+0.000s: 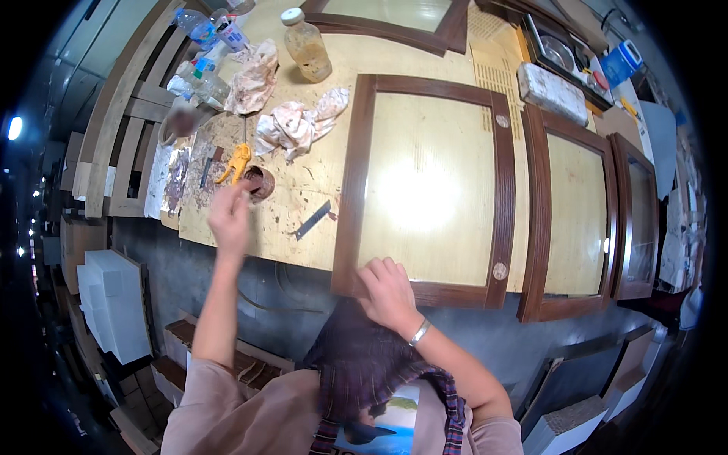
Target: The person cleans wooden frames using a cloth and a scraper tool, wiping down the wood and glass and removing residue from the edges. They handle several frames one at a time, turning them over and applying a liquid from a bottle onto the cloth to facilitate cleaning.
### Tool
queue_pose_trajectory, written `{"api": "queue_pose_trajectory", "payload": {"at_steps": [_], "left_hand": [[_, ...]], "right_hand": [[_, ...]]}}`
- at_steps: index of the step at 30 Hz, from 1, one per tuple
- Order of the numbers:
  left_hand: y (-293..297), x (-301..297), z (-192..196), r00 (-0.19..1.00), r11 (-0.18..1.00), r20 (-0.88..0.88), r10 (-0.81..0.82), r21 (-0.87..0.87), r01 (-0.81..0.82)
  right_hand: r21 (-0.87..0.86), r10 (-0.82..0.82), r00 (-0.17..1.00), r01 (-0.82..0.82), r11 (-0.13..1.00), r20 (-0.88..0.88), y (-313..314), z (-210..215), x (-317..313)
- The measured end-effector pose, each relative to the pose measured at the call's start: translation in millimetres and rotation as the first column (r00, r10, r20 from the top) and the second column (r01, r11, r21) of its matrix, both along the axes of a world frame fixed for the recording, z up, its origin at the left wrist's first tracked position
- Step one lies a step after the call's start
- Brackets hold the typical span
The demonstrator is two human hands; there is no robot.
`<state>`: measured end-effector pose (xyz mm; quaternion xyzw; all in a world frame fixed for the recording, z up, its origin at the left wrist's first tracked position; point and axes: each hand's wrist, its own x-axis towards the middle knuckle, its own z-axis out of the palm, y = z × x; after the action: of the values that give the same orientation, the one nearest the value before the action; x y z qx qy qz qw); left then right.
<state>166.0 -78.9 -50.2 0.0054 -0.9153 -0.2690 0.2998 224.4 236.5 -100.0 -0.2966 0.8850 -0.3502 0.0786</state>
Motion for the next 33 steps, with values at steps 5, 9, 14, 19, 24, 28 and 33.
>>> {"api": "queue_pose_trajectory", "payload": {"at_steps": [5, 9, 14, 19, 24, 28, 33], "left_hand": [[-202, -58, -77, 0.934, 0.611, 0.163, 0.319, 0.718, -0.334], [-283, -75, -134, 0.868, 0.519, 0.251, 0.428, 0.718, -0.464], [-250, -96, -133, 0.848, 0.563, 0.291, 0.443, 0.646, -0.516], [-211, -107, -82, 0.922, 0.626, 0.229, 0.313, 0.681, -0.381], [-219, -141, -54, 0.899, 0.795, 0.271, 0.343, 0.426, -0.431], [-263, -210, -24, 0.863, 0.864, 0.04, 0.503, -0.025, -0.503], [-316, -278, -23, 0.885, 0.867, 0.184, 0.427, -0.362, -0.343]], "right_hand": [[0.0, 0.003, 1.0, -0.003, 1.0, -0.005, -3, 5, -1], [0.003, -0.006, 1.0, 0.006, 1.0, -0.005, -5, 8, -4], [0.059, 0.008, 1.0, -0.01, 0.998, 0.026, -4, 8, -4], [0.072, 0.011, 1.0, -0.011, 0.997, -0.001, -8, 5, -4], [0.092, -0.006, 1.0, 0.004, 0.996, 0.016, -12, 8, -6], [0.135, 0.007, 0.999, -0.013, 0.991, 0.044, -10, 8, -7], [0.189, 0.008, 1.0, -0.013, 0.982, 0.026, -4, -1, -1]]}}
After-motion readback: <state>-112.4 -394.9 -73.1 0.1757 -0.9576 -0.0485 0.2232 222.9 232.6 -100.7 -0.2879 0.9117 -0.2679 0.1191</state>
